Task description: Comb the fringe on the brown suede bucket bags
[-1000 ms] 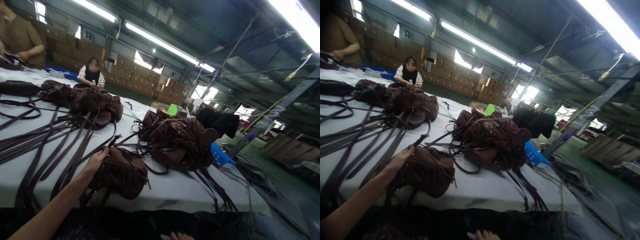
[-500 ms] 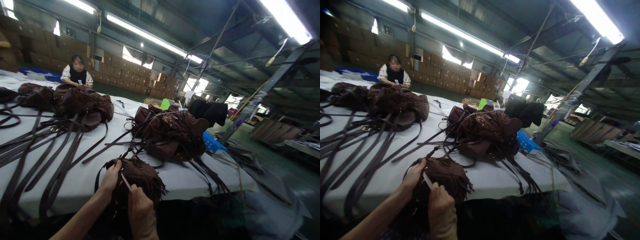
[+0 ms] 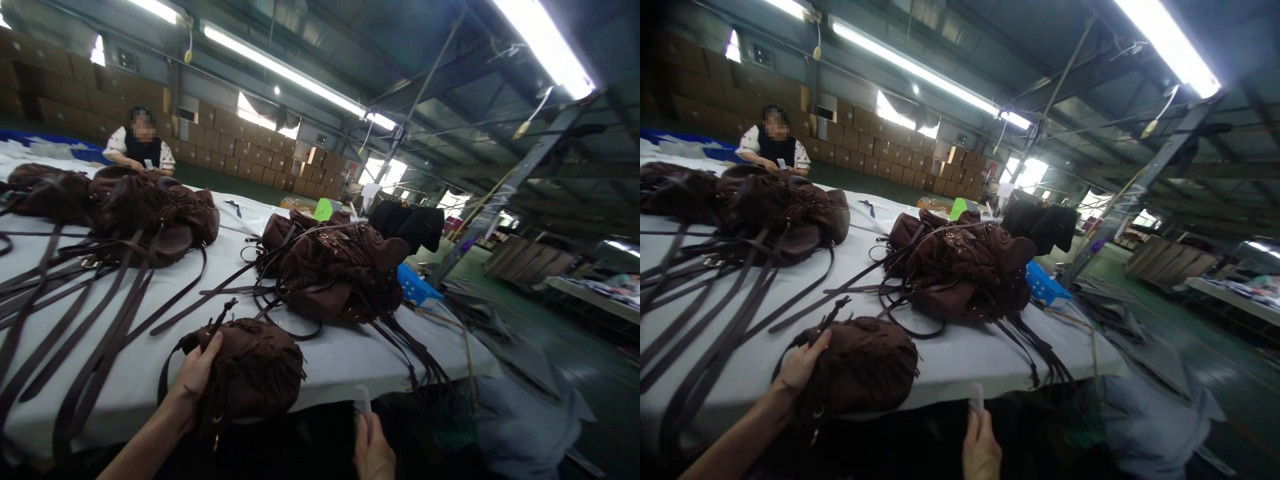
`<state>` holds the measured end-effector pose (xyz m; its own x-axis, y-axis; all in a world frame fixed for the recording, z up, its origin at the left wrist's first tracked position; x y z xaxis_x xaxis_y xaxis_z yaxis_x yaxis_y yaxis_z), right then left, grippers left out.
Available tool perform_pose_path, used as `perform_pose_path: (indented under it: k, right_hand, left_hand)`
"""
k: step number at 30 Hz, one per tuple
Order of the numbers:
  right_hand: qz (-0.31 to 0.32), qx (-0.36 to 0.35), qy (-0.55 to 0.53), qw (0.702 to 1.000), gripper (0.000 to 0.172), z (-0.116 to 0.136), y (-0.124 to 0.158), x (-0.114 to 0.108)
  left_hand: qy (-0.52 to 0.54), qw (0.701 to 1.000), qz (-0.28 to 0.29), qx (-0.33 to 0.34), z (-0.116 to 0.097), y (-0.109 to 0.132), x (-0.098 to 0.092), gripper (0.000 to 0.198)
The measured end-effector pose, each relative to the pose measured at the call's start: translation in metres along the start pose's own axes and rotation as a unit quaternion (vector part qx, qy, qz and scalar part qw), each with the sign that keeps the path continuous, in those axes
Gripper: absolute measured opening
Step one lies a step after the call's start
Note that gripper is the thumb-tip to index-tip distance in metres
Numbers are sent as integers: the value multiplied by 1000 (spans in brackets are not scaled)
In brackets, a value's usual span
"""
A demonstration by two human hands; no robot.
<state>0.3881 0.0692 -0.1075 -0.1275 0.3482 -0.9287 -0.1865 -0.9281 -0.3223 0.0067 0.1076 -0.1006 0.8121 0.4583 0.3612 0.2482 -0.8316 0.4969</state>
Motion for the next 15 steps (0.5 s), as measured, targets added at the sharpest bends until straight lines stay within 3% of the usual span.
perform_pose_path:
  k: [2, 4, 6, 8, 10, 12, 15]
  right_hand:
    - [-23, -24, -76, 997, 37, 47, 17, -14]
    - [-74, -127, -141, 979, 35, 116, 36, -23]
    - [-58, -233, -91, 966, 32, 175, 50, -12]
    - [-18, -270, 0, 963, 43, 195, 48, 11]
    - [21, -226, 76, 971, 50, 171, 30, 33]
    - [43, -146, 110, 982, 53, 120, 8, 43]
    - [37, -38, 119, 991, 52, 33, -14, 34]
  left_hand:
    - [40, 997, 60, -38, 14, 11, 17, 28]
    - [51, 994, 87, -51, 24, 24, 30, 32]
    - [48, 994, 80, -53, 27, 34, 31, 32]
    - [56, 995, 65, -48, 21, 40, 22, 31]
    - [64, 996, 45, -42, 9, 43, 7, 33]
    - [63, 997, 25, -31, -5, 42, -11, 37]
    - [67, 997, 15, -45, -17, 36, -35, 37]
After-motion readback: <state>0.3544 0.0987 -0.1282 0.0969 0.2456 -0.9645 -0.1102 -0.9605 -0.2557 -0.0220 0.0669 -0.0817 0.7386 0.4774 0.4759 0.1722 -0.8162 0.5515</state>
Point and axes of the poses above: each hand's wrist, its own y-axis away from the middle knuckle, its own x-axis out of the palm, z = x × y, the point moved 6 cm from there along -y, towards the middle knuckle, and after that the axes turned 1 degree about z, right-handed, at the moved point
